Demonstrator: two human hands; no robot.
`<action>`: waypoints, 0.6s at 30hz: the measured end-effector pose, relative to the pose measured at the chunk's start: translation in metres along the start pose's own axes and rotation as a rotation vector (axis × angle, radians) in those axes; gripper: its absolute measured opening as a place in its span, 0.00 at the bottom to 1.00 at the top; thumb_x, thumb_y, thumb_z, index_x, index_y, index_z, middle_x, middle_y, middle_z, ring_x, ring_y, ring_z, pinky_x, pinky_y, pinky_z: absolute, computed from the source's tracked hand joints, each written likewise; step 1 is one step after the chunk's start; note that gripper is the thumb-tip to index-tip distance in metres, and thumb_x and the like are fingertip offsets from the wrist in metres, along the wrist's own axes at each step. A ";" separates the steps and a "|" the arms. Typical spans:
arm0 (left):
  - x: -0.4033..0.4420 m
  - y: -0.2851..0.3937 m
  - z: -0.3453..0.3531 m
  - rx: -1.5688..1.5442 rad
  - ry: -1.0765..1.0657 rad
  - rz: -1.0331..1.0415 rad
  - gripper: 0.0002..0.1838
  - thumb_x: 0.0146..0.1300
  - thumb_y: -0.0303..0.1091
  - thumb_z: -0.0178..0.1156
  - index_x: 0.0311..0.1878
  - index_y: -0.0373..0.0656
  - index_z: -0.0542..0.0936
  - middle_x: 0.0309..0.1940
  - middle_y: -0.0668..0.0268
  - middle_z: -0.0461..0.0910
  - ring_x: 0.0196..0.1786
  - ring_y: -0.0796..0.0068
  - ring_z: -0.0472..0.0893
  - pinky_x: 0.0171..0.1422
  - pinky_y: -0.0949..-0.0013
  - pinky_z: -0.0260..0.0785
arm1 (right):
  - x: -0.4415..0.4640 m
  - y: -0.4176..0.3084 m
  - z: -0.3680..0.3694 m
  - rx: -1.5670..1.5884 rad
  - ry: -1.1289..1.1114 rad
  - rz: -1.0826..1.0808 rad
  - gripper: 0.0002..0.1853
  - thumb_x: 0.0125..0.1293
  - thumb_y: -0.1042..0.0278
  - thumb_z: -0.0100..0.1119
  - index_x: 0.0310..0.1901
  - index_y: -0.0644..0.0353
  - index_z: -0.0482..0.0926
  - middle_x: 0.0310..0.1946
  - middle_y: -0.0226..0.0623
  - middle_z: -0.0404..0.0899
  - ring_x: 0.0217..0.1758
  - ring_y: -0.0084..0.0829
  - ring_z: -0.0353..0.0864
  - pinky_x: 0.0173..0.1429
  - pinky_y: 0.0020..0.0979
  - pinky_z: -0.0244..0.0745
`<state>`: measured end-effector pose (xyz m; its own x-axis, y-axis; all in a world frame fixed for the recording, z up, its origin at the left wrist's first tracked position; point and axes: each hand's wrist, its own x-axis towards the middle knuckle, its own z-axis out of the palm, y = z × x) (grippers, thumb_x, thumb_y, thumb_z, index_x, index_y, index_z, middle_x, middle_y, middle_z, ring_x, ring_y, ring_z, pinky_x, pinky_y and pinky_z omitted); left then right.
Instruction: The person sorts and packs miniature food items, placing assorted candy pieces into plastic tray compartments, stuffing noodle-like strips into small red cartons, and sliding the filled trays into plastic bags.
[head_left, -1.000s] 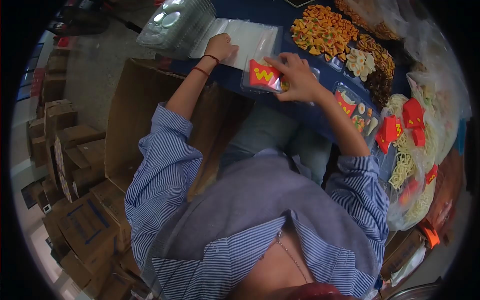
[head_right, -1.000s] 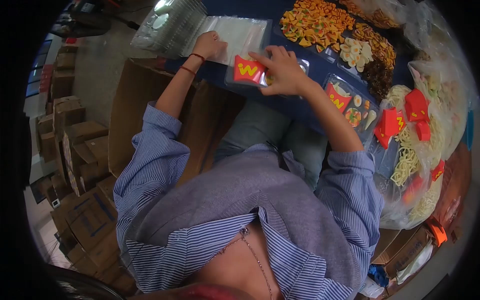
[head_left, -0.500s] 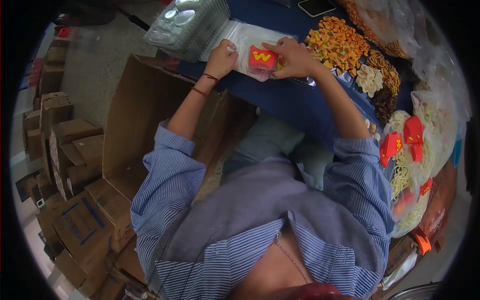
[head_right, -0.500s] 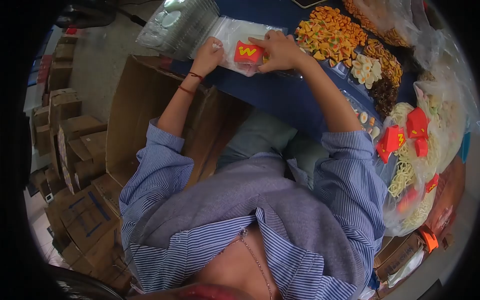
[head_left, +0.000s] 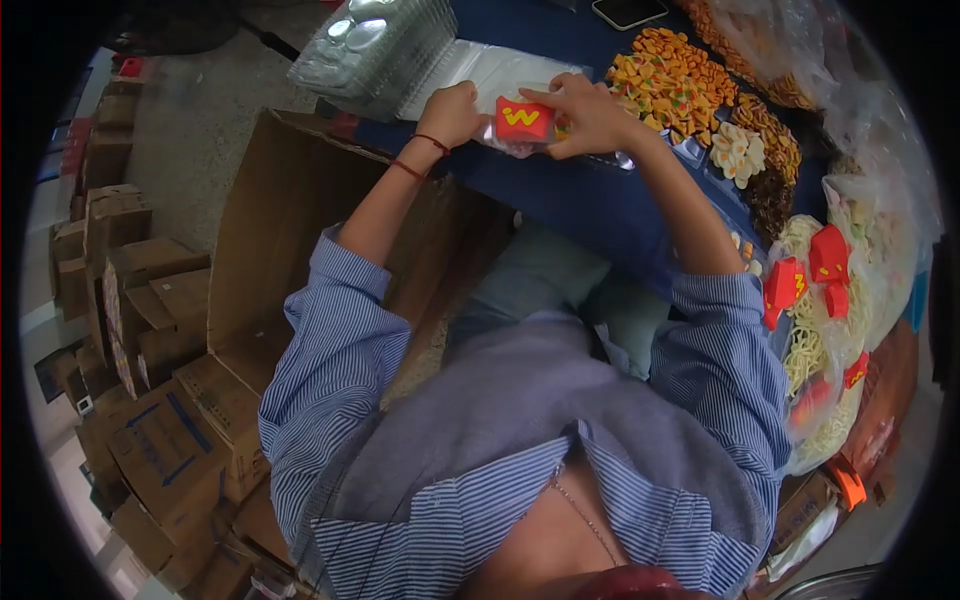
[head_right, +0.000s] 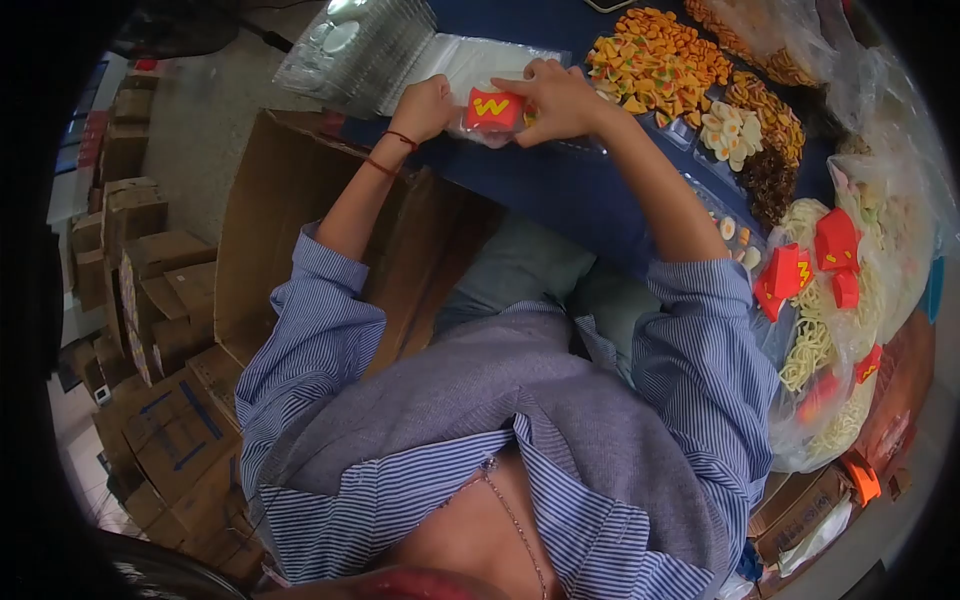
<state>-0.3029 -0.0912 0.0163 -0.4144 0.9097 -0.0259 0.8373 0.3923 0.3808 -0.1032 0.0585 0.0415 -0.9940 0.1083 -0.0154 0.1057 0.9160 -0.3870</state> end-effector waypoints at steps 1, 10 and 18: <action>-0.007 0.000 -0.002 0.005 0.003 0.000 0.14 0.52 0.37 0.66 0.38 0.39 0.81 0.32 0.48 0.83 0.38 0.50 0.83 0.45 0.57 0.76 | 0.007 0.003 -0.002 -0.069 -0.001 0.083 0.47 0.42 0.46 0.66 0.71 0.35 0.66 0.59 0.51 0.67 0.64 0.48 0.66 0.62 0.48 0.61; -0.035 0.026 0.001 -0.072 0.106 0.148 0.12 0.56 0.38 0.62 0.35 0.40 0.77 0.26 0.49 0.80 0.32 0.46 0.81 0.38 0.52 0.73 | 0.015 -0.023 0.034 -0.275 0.287 0.261 0.52 0.39 0.30 0.68 0.71 0.38 0.65 0.59 0.50 0.67 0.64 0.47 0.64 0.62 0.48 0.59; -0.013 0.062 -0.015 0.278 0.112 0.003 0.19 0.60 0.48 0.56 0.35 0.39 0.80 0.27 0.53 0.84 0.33 0.53 0.85 0.37 0.52 0.77 | -0.060 -0.029 0.034 -0.302 0.678 0.303 0.43 0.56 0.39 0.65 0.68 0.56 0.66 0.62 0.52 0.67 0.63 0.49 0.69 0.61 0.45 0.67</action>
<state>-0.2509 -0.0809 0.0545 -0.4354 0.8964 0.0830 0.8979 0.4257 0.1124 -0.0472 0.0125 0.0226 -0.6976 0.4918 0.5211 0.4680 0.8634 -0.1884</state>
